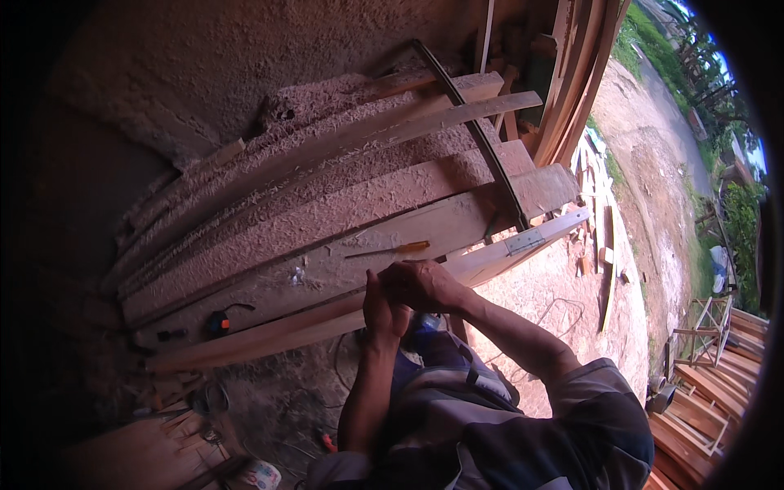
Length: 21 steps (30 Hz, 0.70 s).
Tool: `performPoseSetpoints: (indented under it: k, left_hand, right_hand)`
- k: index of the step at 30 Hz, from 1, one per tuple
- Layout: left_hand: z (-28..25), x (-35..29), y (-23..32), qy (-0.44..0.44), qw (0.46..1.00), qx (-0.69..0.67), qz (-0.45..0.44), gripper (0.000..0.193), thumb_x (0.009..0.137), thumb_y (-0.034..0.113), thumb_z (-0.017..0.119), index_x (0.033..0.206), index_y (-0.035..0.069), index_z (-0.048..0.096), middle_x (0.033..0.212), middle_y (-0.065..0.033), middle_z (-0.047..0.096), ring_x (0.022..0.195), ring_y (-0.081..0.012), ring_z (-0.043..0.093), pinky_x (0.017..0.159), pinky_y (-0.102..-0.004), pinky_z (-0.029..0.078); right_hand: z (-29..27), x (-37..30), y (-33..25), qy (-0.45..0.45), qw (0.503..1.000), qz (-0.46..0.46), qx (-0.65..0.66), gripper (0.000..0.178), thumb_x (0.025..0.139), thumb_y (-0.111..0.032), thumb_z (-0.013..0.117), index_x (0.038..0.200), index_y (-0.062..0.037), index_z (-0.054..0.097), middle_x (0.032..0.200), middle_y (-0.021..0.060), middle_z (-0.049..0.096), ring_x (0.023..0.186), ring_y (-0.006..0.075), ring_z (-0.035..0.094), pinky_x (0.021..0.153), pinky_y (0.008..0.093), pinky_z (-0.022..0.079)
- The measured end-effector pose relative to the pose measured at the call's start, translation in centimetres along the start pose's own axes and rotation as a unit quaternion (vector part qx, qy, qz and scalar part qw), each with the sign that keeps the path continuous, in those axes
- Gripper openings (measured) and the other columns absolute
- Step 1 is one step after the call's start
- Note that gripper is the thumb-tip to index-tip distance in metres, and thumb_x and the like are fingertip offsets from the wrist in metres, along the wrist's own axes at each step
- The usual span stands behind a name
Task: The person uses a nail gun to attach a metal hinge to a wooden door panel. They repeatedly drive nails into the hinge and door, then remove the nail gun and walk away.
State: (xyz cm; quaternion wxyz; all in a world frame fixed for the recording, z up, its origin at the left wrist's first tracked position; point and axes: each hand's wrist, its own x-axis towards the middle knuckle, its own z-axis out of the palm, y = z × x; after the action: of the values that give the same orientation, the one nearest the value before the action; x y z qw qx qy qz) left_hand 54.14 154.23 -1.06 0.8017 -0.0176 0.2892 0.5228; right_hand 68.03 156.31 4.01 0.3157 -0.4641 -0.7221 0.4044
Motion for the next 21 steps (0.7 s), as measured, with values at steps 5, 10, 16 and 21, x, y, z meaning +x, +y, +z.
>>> performPoseSetpoints:
  k: [5, 10, 16, 21]
  left_hand:
    - [-1.6, -2.8, 3.2, 0.068, 0.997, 0.015, -0.045, 0.037, 0.106, 0.044, 0.053, 0.09, 0.012, 0.062, 0.061, 0.0001, 0.048, 0.05, -0.0107, 0.045, 0.042, -0.0234, 0.033]
    - [-5.7, -8.6, 5.9, 0.066, 0.983, 0.17, -0.02, 0.033, 0.104, 0.041, 0.057, 0.098, 0.009, 0.063, 0.054, 0.0025, 0.041, 0.045, -0.009, 0.041, 0.041, -0.0244, 0.029]
    - [-13.0, -15.2, 4.6, 0.196, 0.967, 0.156, 0.052, 0.025, 0.101, 0.033, 0.063, 0.104, 0.009, 0.065, 0.06, 0.0022, 0.046, 0.047, -0.0095, 0.043, 0.042, -0.0259, 0.032]
    - [-15.7, -17.1, 0.0, 0.266, 0.958, 0.047, 0.098, 0.026, 0.1, 0.033, 0.064, 0.102, 0.008, 0.066, 0.062, 0.0013, 0.05, 0.052, -0.0123, 0.048, 0.045, -0.0282, 0.037]
  right_hand:
    - [-4.2, -0.6, 6.4, 0.114, 0.972, 0.106, -0.175, 0.015, 0.094, -0.018, 0.059, 0.091, -0.006, 0.068, 0.086, 0.0187, 0.07, 0.084, 0.0404, 0.069, 0.07, 0.0469, 0.053]
    - [-14.5, -1.1, 19.9, -0.059, 0.85, 0.302, -0.427, 0.019, 0.085, -0.021, 0.066, 0.096, -0.0059, 0.071, 0.1, 0.0225, 0.073, 0.098, 0.0402, 0.072, 0.077, 0.0524, 0.058]
    - [-16.3, -0.6, 28.4, -0.118, 0.833, 0.479, -0.248, 0.031, 0.083, -0.023, 0.067, 0.104, -0.0007, 0.071, 0.105, 0.0262, 0.072, 0.102, 0.0417, 0.071, 0.083, 0.0512, 0.058]
    - [-14.3, 1.1, 26.0, -0.022, 0.892, 0.295, -0.343, 0.05, 0.084, -0.016, 0.06, 0.131, -0.0011, 0.049, 0.111, 0.0282, 0.07, 0.102, 0.0474, 0.068, 0.086, 0.0571, 0.055]
